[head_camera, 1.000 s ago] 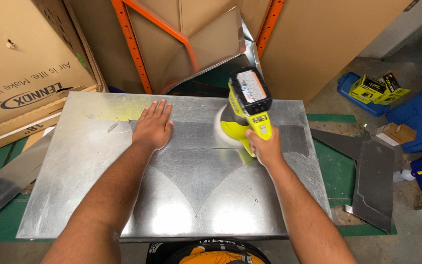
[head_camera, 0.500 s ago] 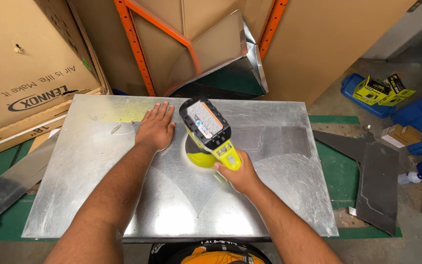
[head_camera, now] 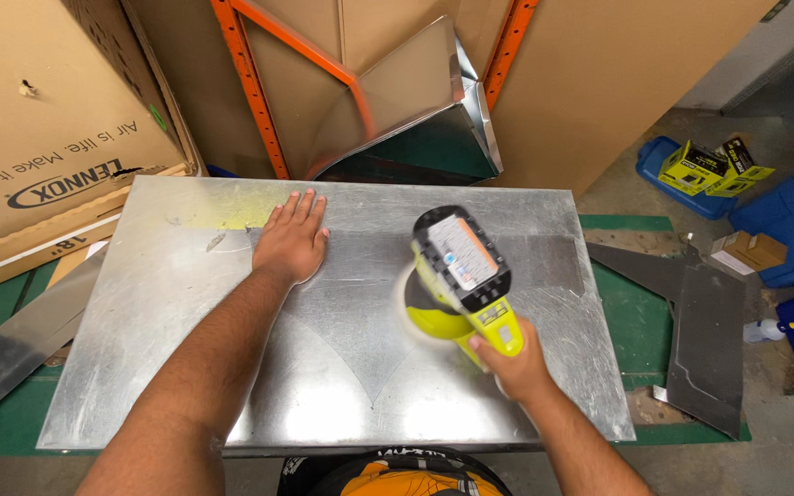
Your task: The person uses a cordless rotary polisher to buff a large flat metal sheet on a workbench. They move the tool in circular and sweeping motions across the surface while holding the sheet steady with the other hand.
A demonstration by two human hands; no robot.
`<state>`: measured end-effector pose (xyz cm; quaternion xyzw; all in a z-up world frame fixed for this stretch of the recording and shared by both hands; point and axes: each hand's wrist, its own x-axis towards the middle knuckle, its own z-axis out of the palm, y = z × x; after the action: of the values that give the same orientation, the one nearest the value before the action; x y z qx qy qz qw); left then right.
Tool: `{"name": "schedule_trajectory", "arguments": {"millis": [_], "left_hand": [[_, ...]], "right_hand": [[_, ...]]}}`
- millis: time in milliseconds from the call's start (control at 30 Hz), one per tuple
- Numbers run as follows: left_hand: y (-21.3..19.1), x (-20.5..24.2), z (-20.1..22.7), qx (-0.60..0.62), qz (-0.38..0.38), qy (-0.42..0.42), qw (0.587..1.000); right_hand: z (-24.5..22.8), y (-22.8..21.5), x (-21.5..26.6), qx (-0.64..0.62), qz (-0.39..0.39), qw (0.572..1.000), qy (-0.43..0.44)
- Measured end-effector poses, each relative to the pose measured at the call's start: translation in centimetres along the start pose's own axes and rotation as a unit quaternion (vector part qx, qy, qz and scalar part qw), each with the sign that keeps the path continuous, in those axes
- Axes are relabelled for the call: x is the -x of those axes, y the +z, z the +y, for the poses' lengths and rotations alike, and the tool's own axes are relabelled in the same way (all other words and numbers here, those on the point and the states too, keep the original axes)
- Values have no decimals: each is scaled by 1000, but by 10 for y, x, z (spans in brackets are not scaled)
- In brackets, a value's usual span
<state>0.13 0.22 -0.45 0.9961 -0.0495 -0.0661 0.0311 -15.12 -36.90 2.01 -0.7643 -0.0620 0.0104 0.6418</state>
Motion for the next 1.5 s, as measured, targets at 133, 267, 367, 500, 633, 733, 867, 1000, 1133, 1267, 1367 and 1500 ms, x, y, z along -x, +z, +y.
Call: {"name": "schedule_trajectory", "arguments": {"millis": [133, 267, 367, 500, 633, 733, 867, 1000, 1133, 1267, 1367, 1500], "left_hand": [[0, 0, 0, 1, -1, -2, 1000], [0, -1, -1, 0, -4, -1, 1000], [-1, 1, 0, 0, 2, -2, 1000], [4, -1, -1, 2, 8, -3, 1000], [4, -1, -1, 4, 9, -2, 1000], [-2, 2, 2, 5, 5, -4, 1000], [-1, 1, 1, 6, -1, -7, 1000], [-2, 2, 1, 12, -3, -6, 1000], [-1, 2, -1, 7, 1, -2, 1000], [3, -3, -3, 1, -6, 2, 1000], [-11, 4, 0, 94, -2, 21, 995], [-7, 3, -1, 86, 2, 26, 996]], "right_hand": [[-8, -14, -22, -29, 51, 998, -7], [-8, -22, -56, -53, 53, 997, -23], [-2, -16, -79, -93, 51, 994, -25], [-6, 5, -99, -108, 54, 992, -24], [-28, 31, -96, -87, 45, 995, -12], [-36, 48, -90, -78, 21, 997, -7], [-38, 66, -78, -43, -22, 999, -21], [-30, 76, -52, -24, -42, 998, -29], [-17, 78, -26, -25, -80, 996, -15], [-16, 70, 5, -24, -92, 995, 6], [-27, 54, 23, -7, -120, 992, 49], [-8, 31, 31, 16, -82, 993, 87]]}}
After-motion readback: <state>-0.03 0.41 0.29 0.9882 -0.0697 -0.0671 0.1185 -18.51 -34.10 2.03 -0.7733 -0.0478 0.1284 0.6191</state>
